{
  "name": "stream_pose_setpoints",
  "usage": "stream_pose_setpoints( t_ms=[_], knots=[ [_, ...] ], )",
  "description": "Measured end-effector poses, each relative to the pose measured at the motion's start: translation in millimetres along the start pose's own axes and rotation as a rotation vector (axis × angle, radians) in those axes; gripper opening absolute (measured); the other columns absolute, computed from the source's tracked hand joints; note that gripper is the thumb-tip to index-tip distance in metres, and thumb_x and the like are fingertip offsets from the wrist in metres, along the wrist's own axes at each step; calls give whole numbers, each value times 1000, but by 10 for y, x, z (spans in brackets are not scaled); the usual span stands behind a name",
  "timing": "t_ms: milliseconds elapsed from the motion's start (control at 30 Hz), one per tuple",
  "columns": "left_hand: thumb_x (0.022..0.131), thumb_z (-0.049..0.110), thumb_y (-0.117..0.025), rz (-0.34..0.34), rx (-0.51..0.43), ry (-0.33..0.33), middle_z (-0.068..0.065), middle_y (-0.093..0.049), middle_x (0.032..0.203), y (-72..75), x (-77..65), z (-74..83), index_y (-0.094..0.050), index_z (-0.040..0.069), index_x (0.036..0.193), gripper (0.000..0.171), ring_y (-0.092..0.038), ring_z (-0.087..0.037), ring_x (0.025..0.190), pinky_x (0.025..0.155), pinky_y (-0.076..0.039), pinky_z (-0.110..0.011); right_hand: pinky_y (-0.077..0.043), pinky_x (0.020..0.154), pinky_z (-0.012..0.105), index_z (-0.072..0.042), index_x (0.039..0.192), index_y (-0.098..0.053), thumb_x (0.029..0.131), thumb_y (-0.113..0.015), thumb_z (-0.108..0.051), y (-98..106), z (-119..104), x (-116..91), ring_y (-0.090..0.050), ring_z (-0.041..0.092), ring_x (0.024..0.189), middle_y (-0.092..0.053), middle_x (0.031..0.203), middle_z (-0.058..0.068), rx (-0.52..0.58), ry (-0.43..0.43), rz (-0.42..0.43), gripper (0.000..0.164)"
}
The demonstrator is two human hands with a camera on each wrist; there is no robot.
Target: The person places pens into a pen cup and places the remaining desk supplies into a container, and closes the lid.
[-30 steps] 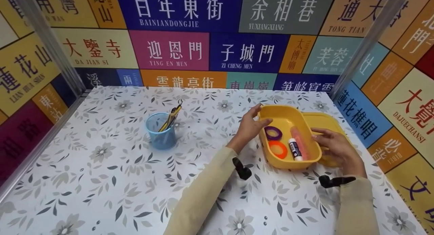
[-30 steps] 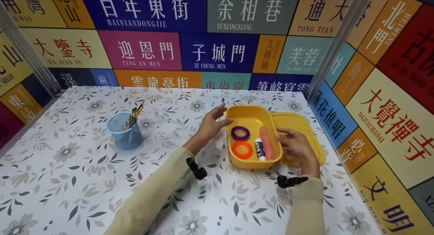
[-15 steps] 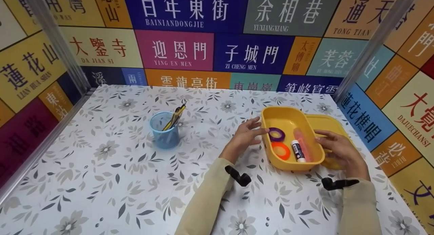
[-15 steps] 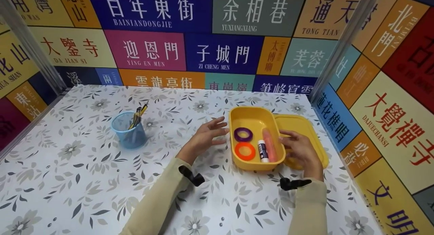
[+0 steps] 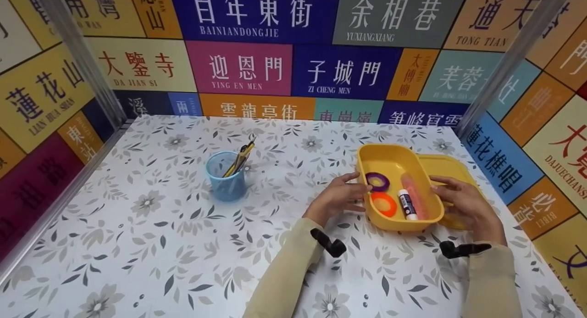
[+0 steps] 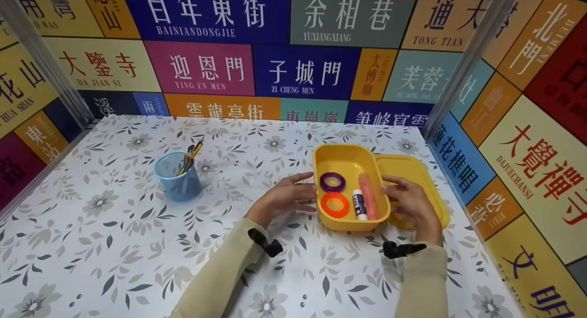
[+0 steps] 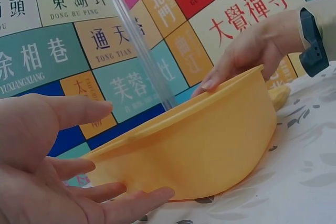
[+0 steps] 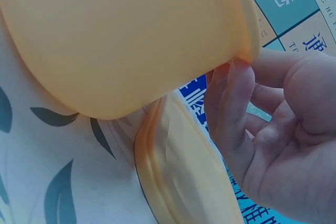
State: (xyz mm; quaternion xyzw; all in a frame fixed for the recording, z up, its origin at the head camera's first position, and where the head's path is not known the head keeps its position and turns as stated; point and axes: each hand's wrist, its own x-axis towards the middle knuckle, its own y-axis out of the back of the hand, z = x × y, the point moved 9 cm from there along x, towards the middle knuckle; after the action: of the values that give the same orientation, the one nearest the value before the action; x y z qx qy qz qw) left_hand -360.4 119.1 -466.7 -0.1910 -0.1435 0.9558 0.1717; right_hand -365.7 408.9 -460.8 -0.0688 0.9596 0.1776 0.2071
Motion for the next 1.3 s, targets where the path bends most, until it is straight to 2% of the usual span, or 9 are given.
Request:
stream_pose_setpoints(
  t_ms=[267, 567, 833, 1167, 1300],
  knots=[
    [86, 5, -73, -26, -13, 26, -13, -67, 120, -27, 46, -86, -43, 20, 151, 73, -68, -32, 107, 87, -60, -53, -60, 89, 28, -25, 157, -34, 94, -66, -45, 0, -21, 15, -66, 5, 100, -63, 112, -21, 18, 31, -10, 73],
    [85, 1, -72, 18, -20, 35, -13, -65, 120, -24, 33, -155, -47, 21, 149, 72, -68, -30, 101, 85, -61, -53, -59, 91, 27, -25, 157, -34, 94, -67, -44, -17, -3, 19, -66, 7, 101, -62, 113, -20, 40, 24, -27, 73],
    [87, 2, -71, 31, -3, -2, -15, -68, 116, -34, 36, -129, -48, 20, 148, 68, -71, -30, 96, 82, -62, -51, -58, 94, 27, -27, 156, -34, 93, -66, -49, 0, -8, 18, -64, 8, 104, -60, 117, -17, 16, 23, -14, 74],
    [87, 3, -70, 39, 17, -3, -13, -69, 114, -47, 32, -134, -47, 20, 150, 69, -69, -27, 92, 80, -63, -50, -58, 92, 26, -28, 155, -36, 92, -67, -48, -4, 5, 11, -63, 8, 105, -59, 119, -18, 25, 10, 12, 74],
    [86, 3, -71, 48, 21, 10, -13, -68, 112, -46, 31, -132, -47, 21, 149, 70, -69, -26, 91, 81, -63, -50, -57, 95, 24, -30, 155, -36, 91, -67, -51, -2, 14, 2, -60, 12, 111, -55, 125, -16, 9, -6, 20, 75]
  ],
)
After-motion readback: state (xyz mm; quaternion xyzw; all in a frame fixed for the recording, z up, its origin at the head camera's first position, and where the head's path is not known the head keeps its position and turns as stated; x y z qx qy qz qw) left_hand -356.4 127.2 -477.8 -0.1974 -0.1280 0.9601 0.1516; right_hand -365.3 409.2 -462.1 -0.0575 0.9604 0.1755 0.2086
